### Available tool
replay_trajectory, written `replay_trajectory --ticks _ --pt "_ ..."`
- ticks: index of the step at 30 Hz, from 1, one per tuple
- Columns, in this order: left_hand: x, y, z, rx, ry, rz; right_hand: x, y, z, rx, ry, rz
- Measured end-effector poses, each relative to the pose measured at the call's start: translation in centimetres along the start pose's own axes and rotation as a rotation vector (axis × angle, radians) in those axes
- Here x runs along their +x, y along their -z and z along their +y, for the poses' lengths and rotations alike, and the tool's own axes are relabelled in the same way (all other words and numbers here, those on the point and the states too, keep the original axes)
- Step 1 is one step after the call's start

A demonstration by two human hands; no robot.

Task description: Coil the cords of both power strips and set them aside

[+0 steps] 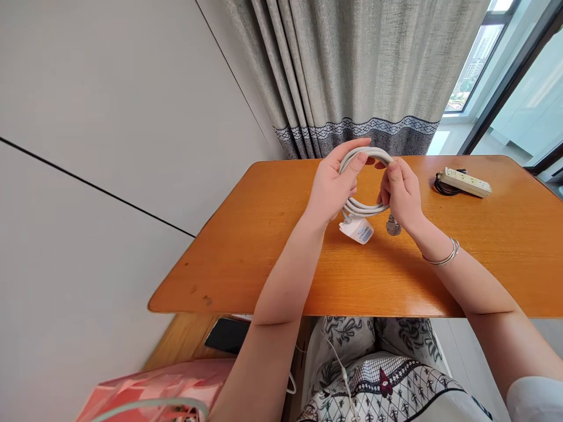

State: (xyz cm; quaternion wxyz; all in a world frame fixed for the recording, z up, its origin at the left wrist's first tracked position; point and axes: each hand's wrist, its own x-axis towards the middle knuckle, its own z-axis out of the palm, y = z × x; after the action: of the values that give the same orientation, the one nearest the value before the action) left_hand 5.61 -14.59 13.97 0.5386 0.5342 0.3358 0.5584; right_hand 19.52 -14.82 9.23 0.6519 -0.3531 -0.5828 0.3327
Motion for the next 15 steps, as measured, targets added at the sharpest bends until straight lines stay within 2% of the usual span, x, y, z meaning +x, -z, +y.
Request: replay_trajectory --ticks 15 --pt "0.71 0.04 -0.94 0.004 -0.070 0.070 0.53 0.53 0.97 0.069 0.005 -0.076"
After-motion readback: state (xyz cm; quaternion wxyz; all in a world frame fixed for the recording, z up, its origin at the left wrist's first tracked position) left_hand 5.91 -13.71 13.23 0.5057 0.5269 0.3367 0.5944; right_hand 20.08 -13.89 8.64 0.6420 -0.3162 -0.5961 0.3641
